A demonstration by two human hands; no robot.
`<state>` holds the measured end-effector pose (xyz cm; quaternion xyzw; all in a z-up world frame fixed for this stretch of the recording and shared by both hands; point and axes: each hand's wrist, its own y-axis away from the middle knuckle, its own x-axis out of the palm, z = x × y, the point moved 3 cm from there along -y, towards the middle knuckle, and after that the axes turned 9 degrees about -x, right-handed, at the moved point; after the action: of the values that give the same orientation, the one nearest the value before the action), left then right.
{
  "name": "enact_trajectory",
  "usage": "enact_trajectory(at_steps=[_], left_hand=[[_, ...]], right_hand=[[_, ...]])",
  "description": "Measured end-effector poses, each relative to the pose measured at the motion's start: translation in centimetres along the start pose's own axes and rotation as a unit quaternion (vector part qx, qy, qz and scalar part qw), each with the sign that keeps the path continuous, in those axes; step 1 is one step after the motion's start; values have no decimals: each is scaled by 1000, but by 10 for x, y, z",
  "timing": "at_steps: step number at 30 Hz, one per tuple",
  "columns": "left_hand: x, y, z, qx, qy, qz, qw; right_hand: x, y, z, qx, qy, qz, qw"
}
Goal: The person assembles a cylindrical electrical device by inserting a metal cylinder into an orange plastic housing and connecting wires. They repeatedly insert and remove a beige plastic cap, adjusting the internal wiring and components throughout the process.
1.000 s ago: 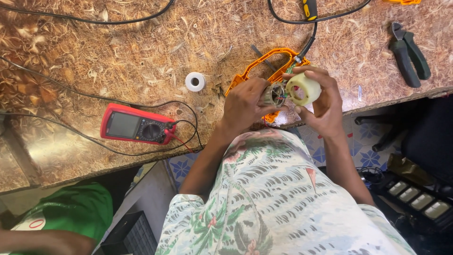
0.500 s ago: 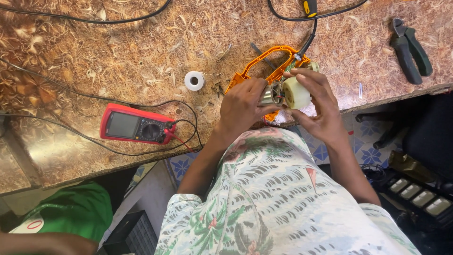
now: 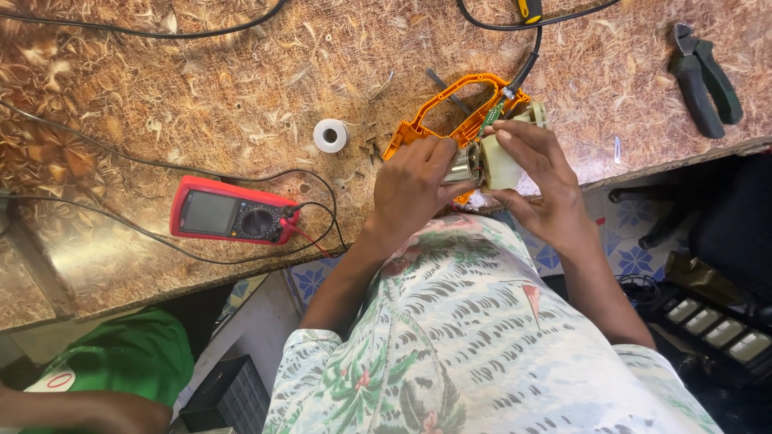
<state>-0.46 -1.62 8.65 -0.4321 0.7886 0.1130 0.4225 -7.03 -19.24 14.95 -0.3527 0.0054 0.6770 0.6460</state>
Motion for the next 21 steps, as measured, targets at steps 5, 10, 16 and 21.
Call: enact_trajectory(at_steps=[5,10,16,21], left_hand=[[-4,0,-3,-4,1,13,1000],[6,3,1,9,-27,9,1000],[30,11,19,19,49,26,998],[21,8,13,-32,236,18,971]], right_hand=[[-1,-6,6,0,14,14,1000],[5,-5,5,4,29,31,999],[13,-3,-3,-15,72,55,996],[22,-9,-3,-38,72,48,996]])
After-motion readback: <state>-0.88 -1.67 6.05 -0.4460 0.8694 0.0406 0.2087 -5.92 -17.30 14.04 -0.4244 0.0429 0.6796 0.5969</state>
